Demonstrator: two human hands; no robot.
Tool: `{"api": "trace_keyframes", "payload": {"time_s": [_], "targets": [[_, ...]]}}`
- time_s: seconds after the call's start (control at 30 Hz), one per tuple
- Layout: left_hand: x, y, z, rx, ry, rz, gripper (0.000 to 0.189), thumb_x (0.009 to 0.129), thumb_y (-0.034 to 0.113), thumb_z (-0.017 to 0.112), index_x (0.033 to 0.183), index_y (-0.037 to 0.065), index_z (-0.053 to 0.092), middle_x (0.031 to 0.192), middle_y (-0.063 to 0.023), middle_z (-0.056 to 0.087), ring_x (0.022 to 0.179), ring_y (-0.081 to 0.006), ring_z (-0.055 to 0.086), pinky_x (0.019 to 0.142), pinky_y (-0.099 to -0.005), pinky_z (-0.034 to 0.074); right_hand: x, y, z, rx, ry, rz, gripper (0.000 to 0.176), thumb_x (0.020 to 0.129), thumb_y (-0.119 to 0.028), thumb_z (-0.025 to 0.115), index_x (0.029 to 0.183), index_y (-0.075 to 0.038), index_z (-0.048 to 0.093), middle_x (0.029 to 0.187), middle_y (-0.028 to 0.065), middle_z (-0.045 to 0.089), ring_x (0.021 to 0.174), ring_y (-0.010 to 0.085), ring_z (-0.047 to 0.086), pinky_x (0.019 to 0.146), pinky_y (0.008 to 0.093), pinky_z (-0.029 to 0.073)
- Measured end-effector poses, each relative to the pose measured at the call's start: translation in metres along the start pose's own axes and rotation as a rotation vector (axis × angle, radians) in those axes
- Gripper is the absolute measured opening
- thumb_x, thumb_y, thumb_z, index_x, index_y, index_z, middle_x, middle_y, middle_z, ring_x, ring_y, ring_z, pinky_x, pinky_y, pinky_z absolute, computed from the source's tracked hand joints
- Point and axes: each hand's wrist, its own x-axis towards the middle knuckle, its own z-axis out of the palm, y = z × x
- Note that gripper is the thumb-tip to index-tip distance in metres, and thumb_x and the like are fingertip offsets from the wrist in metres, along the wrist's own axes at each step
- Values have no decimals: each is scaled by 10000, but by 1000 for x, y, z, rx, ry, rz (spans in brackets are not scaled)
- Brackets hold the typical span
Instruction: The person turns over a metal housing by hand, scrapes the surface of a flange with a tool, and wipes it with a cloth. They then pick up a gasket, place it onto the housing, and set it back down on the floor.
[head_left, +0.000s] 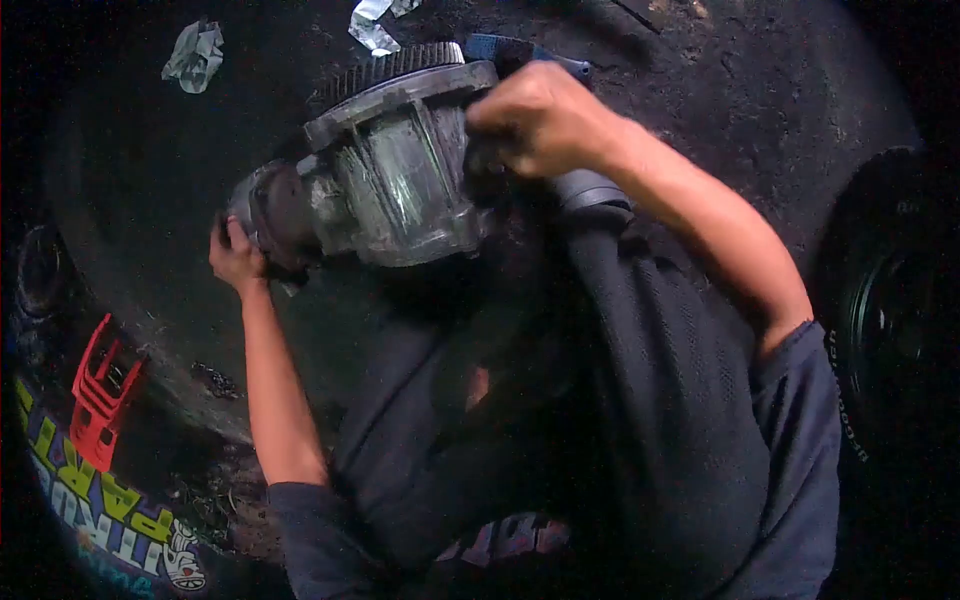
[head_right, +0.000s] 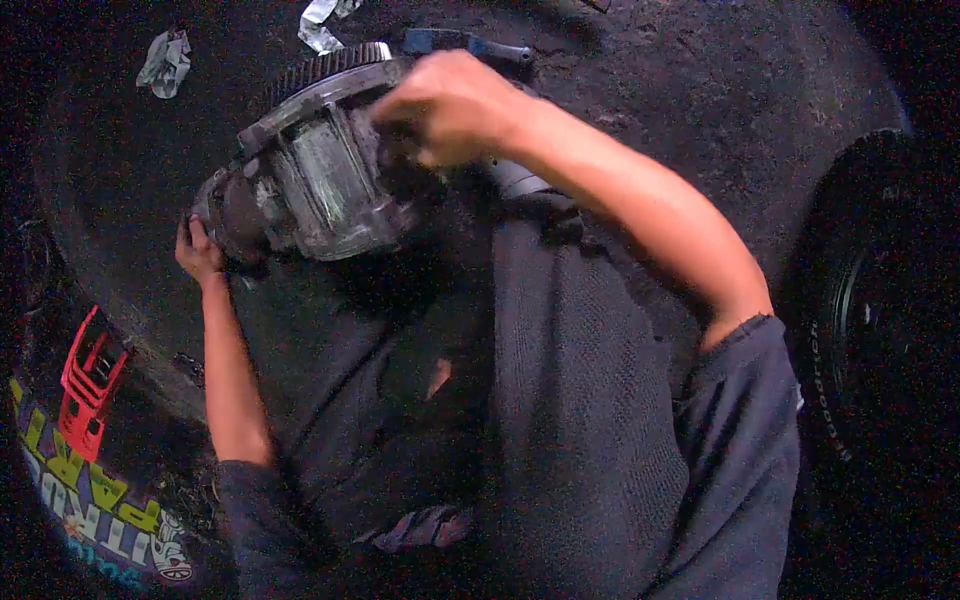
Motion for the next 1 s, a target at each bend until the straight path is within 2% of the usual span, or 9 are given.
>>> {"api": "trace_keyframes", "payload": {"time_s": [0.13, 0.2, 0.27, 0.33, 0.43, 0.53, 0.57, 0.73, 1.0], "targets": [[0, 4, -3, 41, -23, -34, 407, 857, 296, 529, 1066, -47, 596, 966, -156, 652, 858, -243, 609, 793, -312, 447, 19, 8, -9, -85, 122, 12, 417, 511, -121, 679, 927, -111, 667, 785, 141, 633, 723, 314, 617, 632, 399, 498], [2, -1, 0, 35, 13, 12, 389, 859, 285, 535, 1052, -47, 601, 952, -151, 654, 838, -233, 606, 779, -309, 449, 11, 6, -4, -7, 191, -126, 188, 565, -51, 687, 726, -37, 591, 634, 159, 552, 598, 342, 563, 533, 388, 441], [1, -2, 1, 24, 50, 53, 372, 862, 274, 540, 1037, -48, 607, 937, -147, 656, 818, -223, 604, 766, -306, 452, 6, -8, -6, -108, -97, -53, 286, 556, -114, 636, 842, -112, 649, 746, 140, 624, 717, 329, 612, 619, 420, 488], [1, -2, 0, -26, 18, 35, 362, 861, 259, 547, 1042, -48, 609, 946, -155, 656, 834, -230, 608, 771, -309, 454, 12, 1, -8, -167, 13, -168, 191, 578, -61, 696, 724, -39, 575, 679, 141, 572, 657, 333, 580, 540, 384, 455], [-1, 7, -8, -34, -51, -33, 365, 860, 257, 553, 1049, -51, 607, 957, -154, 656, 850, -223, 607, 785, -308, 451, 18, 0, -20, -87, 264, 0, 218, 633, -16, 674, 846, -50, 643, 741, 138, 617, 682, 278, 623, 594, 341, 497], [-2, 9, -3, -4, 40, 62, 385, 860, 274, 556, 1057, -54, 604, 966, -158, 655, 865, -228, 609, 793, -311, 449, 7, -4, -21, -67, 14, -3, 239, 605, -17, 673, 839, -45, 637, 738, 142, 614, 678, 288, 617, 571, 352, 491], [-2, 10, -3, -6, 40, 62, 385, 860, 274, 556, 1057, -54, 604, 966, -158, 655, 865, -228, 609, 793, -311, 449, 4, -3, -17, -108, 46, -214, 255, 569, -18, 666, 820, -45, 629, 721, 142, 608, 664, 297, 609, 561, 359, 489], [1, 6, -6, -70, -75, -5, 423, 857, 306, 541, 1085, -46, 594, 999, -181, 646, 903, -247, 613, 805, -319, 446, 29, 9, -28, -102, 107, -200, 142, 554, -86, 631, 646, -37, 534, 597, 167, 526, 526, 322, 547, 483, 374, 430], [-1, 3, -1, -12, 12, 20, 386, 853, 301, 542, 1062, -15, 613, 968, -140, 656, 859, -233, 611, 786, -312, 448, 12, 7, -6, -88, 88, -307, 239, 544, 14, 619, 779, -23, 594, 644, 151, 543, 622, 344, 562, 535, 401, 445]]}}
